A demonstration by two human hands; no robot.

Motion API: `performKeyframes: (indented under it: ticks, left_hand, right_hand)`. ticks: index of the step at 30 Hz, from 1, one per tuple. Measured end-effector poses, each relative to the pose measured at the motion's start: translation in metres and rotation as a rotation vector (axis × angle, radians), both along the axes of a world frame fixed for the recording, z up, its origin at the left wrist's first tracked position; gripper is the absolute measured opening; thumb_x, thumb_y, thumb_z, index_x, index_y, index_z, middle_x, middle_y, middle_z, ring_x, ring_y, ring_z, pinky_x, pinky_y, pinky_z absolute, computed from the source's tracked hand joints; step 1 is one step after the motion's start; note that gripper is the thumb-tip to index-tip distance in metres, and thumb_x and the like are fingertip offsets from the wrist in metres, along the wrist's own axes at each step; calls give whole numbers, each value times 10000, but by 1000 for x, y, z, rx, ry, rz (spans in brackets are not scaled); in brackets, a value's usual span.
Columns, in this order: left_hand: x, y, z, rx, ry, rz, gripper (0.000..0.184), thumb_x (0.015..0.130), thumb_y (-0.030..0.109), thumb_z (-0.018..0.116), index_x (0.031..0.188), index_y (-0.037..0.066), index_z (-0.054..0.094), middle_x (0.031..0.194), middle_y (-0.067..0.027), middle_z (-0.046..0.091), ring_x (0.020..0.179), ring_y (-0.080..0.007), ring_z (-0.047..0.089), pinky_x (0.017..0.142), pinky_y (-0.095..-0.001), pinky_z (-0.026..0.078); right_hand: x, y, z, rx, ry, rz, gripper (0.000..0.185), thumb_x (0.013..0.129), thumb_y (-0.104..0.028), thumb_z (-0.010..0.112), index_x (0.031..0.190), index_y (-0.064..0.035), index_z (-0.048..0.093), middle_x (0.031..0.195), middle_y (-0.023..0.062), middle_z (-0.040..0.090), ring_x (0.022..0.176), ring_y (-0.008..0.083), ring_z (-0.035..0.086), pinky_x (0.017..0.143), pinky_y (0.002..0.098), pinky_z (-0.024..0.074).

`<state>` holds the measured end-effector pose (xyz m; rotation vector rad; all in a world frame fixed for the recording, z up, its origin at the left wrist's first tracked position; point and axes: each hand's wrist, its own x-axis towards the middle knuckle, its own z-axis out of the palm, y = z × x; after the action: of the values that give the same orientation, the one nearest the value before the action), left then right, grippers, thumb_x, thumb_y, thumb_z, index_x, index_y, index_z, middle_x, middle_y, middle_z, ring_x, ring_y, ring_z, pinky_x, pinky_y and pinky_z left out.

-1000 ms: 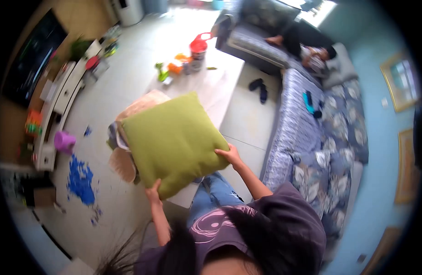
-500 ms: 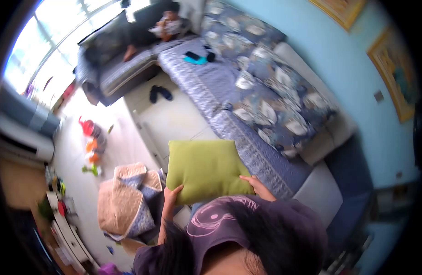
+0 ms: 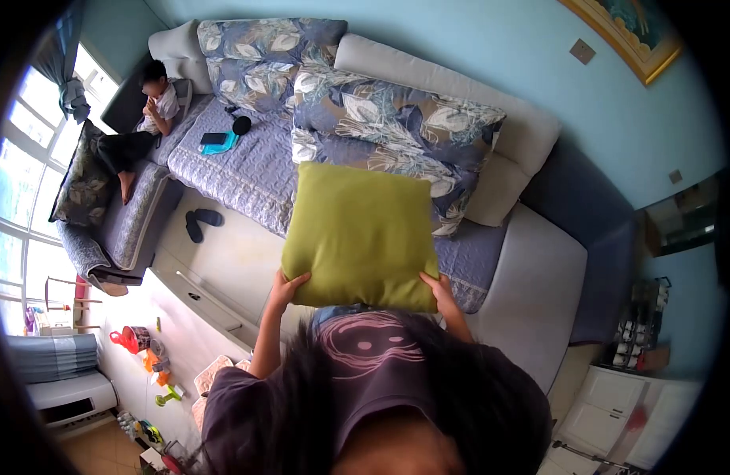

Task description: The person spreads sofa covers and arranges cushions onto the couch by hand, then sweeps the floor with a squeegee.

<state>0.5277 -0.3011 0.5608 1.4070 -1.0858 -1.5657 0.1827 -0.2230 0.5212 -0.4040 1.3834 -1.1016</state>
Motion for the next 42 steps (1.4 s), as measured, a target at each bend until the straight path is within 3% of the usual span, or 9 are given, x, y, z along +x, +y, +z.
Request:
performKeyframes:
  ticks: [16, 22, 26, 33, 34, 36, 39, 40, 42]
  left_hand:
    - [-72, -361, 86, -622, -20, -425, 426, 661, 99, 584, 1025, -14, 396, 947, -115, 505, 876, -186, 484, 743, -295, 389]
    - [-184, -516, 190, -1346, -607, 124, 494, 593, 105, 604, 1040, 57, 399, 1024, -171, 388, 903, -309, 404, 764, -359, 349]
    - [-245, -537, 148, -1047, -440, -456, 350, 642, 101, 551, 983, 85, 475, 862, -123, 532, 773, -263, 508, 676, -332, 405]
    - [-165, -288, -76, -542, -220, -968, 260, 699, 215, 489, 870, 23, 531, 745, -118, 565, 657, -160, 516, 603, -291, 409]
    - [-147, -274, -199, -476, -311, -1146, 255, 674, 236, 508, 818, 31, 555, 713, -115, 569, 641, -177, 534, 603, -309, 418]
    - [-94, -171, -154, -216, -493, -721, 245, 666, 242, 507, 789, 40, 568, 687, -107, 569, 609, -192, 547, 594, -308, 428]
    - [-28, -58, -282, -350, -492, -515, 240, 652, 235, 510, 785, 46, 573, 671, -95, 571, 584, -194, 549, 584, -294, 435]
    - [-24, -23, -193, 259, -299, -167, 231, 647, 226, 502, 761, 40, 578, 671, -86, 572, 561, -175, 548, 556, -281, 436]
    - [-8, 39, -152, 311, -430, -11, 238, 675, 165, 485, 860, 22, 530, 697, -78, 567, 574, -153, 542, 537, -273, 437]
  right_hand:
    - [-25, -240, 147, -458, 750, -365, 251, 708, -197, 554, 804, 35, 541, 734, 68, 561, 636, 106, 507, 551, 239, 392]
    - [-108, -405, 226, -612, 962, -534, 451, 715, -245, 530, 1062, 13, 399, 955, 136, 481, 850, 174, 476, 700, 275, 381]
    - [-126, -447, 213, -468, 870, -568, 592, 694, -209, 541, 1175, -17, 254, 1109, 167, 358, 994, 228, 396, 787, 298, 348]
    - [-31, -354, 2, -477, 950, 135, 448, 663, -105, 565, 1059, 9, 389, 980, 118, 468, 877, 189, 464, 710, 284, 395]
    - [-15, -337, -37, -387, 751, 255, 443, 658, -113, 576, 1047, 8, 403, 896, 107, 497, 780, 164, 489, 657, 263, 401]
    - [23, -296, -84, -262, 705, 625, 402, 686, -125, 550, 1041, 6, 411, 843, 86, 514, 687, 132, 504, 611, 240, 408]
    - [97, -243, -81, -112, 375, 1062, 309, 731, -125, 496, 1003, 15, 448, 825, 70, 526, 612, 110, 507, 569, 225, 420]
    - [118, -230, -90, -146, 300, 1216, 291, 737, -136, 489, 981, 20, 466, 803, 78, 538, 624, 112, 516, 572, 229, 426]
    - [159, -203, -110, -51, 247, 1448, 275, 746, -139, 470, 970, 20, 473, 781, 82, 548, 634, 115, 522, 575, 227, 425]
